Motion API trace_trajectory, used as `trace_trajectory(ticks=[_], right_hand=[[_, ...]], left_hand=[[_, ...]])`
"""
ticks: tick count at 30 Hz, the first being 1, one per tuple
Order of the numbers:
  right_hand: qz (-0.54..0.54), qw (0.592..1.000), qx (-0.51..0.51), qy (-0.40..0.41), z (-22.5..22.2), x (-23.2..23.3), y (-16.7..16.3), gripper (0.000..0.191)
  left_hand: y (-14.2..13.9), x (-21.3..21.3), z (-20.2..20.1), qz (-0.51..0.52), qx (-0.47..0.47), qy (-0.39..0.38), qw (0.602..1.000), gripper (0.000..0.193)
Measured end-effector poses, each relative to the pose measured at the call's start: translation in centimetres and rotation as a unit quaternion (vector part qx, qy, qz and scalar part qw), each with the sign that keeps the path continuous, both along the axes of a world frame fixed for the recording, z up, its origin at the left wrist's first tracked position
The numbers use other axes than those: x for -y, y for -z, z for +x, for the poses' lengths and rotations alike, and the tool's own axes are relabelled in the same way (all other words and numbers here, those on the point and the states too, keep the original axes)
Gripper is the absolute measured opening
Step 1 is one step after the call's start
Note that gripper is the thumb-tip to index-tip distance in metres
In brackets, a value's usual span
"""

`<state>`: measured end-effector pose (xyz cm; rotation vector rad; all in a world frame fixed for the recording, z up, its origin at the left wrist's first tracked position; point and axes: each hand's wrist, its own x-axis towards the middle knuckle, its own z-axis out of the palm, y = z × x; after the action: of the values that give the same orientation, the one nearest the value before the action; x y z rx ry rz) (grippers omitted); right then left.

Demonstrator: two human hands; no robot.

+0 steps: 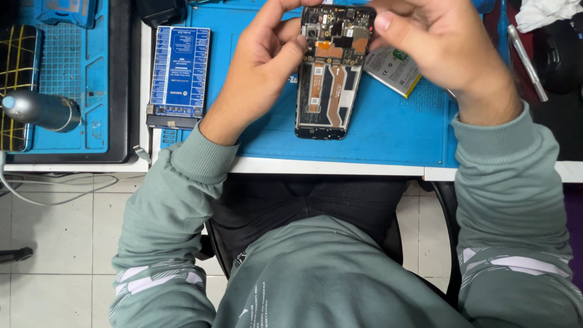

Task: The person works on a disassembled smartphone placed on a blue anti-static mat. They use tweezers and a screwdriver to manipulate internal components, remove screws, and adjust ribbon cables. The person then picks up the battery and places it back into the phone chassis.

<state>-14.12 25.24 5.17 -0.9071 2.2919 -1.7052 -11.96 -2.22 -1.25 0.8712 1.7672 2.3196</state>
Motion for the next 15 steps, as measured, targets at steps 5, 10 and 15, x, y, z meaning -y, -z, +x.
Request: trace_trajectory(ticks=[5, 10, 15], right_hand=[[0.078, 0.979, -0.184, -0.036, 0.4, 0.6, -0.2, 0.029], [0.095, 0.965, -0.244, -0.026, 0.4, 1.0, 0.2, 0.044], [0.151, 0.935, -0.319, -0.006, 0.4, 1.0, 0.6, 0.059]], left_hand=[[0.6, -0.1, -0.3, 0.017, -0.014, 0.010, 1.000, 0.029], [1.1, 0.0, -0.5, 0.019, -0.017, 0.007, 1.000, 0.031], [1.2, 0.0, -0.6, 0.021, -0.015, -0.003, 1.000, 0.032]])
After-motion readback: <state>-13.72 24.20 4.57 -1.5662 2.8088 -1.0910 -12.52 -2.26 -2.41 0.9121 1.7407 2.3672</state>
